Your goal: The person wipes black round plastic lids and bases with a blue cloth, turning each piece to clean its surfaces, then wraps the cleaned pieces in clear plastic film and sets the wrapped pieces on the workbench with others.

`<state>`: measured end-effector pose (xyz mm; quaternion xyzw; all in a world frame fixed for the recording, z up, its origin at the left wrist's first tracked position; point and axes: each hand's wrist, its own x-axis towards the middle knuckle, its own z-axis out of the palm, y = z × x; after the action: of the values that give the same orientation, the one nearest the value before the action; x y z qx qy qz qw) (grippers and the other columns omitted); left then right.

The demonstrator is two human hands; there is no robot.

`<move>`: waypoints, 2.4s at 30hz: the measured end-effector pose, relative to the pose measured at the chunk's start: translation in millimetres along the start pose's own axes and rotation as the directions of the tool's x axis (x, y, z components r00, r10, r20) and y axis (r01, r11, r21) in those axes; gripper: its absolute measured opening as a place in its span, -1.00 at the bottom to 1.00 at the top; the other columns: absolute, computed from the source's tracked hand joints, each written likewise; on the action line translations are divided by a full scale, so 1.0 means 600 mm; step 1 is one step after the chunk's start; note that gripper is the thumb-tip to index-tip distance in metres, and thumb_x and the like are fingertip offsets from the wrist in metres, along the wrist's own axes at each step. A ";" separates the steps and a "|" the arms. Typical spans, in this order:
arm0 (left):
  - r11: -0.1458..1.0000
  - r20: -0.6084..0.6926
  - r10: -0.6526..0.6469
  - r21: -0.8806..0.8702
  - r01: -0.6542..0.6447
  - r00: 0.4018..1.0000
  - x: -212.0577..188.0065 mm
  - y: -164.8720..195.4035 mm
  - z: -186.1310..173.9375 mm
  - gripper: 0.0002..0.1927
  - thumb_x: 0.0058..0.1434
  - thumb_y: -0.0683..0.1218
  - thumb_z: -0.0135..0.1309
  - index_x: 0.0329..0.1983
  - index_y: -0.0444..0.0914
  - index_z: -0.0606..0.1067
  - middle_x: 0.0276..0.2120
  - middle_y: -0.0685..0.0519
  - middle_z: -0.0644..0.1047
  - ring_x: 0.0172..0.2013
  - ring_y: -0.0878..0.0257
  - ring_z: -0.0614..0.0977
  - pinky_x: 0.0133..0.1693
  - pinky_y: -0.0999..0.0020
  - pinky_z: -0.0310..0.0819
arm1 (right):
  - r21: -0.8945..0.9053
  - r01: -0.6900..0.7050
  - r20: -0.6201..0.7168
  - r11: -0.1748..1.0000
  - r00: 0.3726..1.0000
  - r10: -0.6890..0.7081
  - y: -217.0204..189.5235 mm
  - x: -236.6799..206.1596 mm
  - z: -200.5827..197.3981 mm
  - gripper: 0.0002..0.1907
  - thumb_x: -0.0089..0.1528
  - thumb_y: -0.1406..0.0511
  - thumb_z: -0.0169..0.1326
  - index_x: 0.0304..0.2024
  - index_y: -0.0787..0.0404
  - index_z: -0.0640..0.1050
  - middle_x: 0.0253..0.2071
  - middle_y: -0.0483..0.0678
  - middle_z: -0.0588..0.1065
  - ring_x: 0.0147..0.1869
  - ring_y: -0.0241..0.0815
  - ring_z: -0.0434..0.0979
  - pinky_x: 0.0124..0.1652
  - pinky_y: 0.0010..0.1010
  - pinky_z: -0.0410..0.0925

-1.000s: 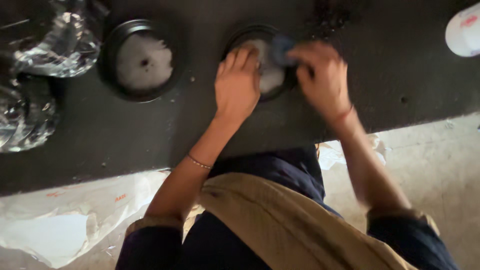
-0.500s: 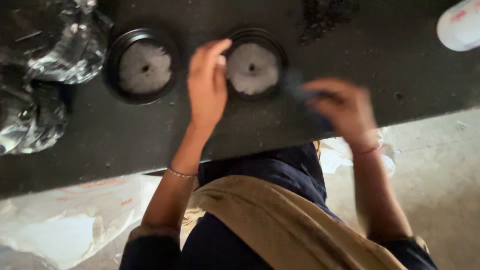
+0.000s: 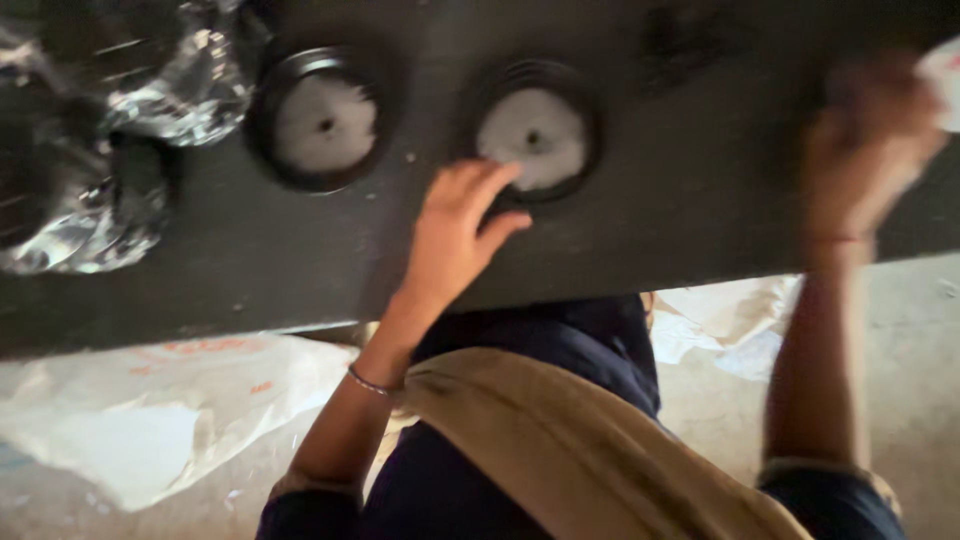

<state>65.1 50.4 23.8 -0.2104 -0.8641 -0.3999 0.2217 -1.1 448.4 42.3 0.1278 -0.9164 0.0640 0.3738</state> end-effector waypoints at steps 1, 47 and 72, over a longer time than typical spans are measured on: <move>0.999 0.061 0.049 0.017 -0.050 0.997 -0.002 0.003 0.019 -0.52 0.13 -0.04 0.31 0.09 -0.30 0.51 0.00 -0.09 0.53 0.06 -0.09 0.51 0.08 0.05 0.40 | 0.030 0.034 -0.018 0.999 0.999 -0.034 -0.022 0.001 0.008 -0.70 0.23 0.48 0.23 0.02 0.22 0.63 0.04 0.07 0.56 0.12 0.05 0.54 0.06 -0.13 0.47; 0.905 -0.149 -0.384 -0.256 0.340 0.911 0.114 -0.253 0.097 -0.61 0.44 0.12 0.02 -0.21 -0.29 0.63 -0.39 -0.09 0.66 -0.37 0.05 0.72 -0.30 0.20 0.53 | 0.376 -0.308 0.314 0.874 0.930 0.192 -0.200 0.007 0.128 -0.77 0.24 0.37 0.41 -0.07 0.25 0.70 -0.25 0.03 0.56 -0.30 -0.15 0.57 -0.27 -0.37 0.40; 0.831 -0.109 -0.526 -0.279 0.482 0.844 0.118 -0.241 0.096 -0.72 0.34 0.07 0.11 -0.20 -0.23 0.62 -0.45 -0.06 0.66 -0.43 0.08 0.73 -0.32 0.21 0.57 | 0.526 -0.087 0.343 0.846 0.932 -0.117 -0.344 0.075 0.114 -0.82 0.29 0.37 0.35 -0.04 0.17 0.71 -0.15 -0.02 0.60 -0.11 -0.14 0.61 -0.14 -0.36 0.46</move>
<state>-82.9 23.3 -57.2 0.0376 -0.8101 -0.5632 0.1584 -19.6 227.3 29.4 0.2433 -0.9143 0.2877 0.1488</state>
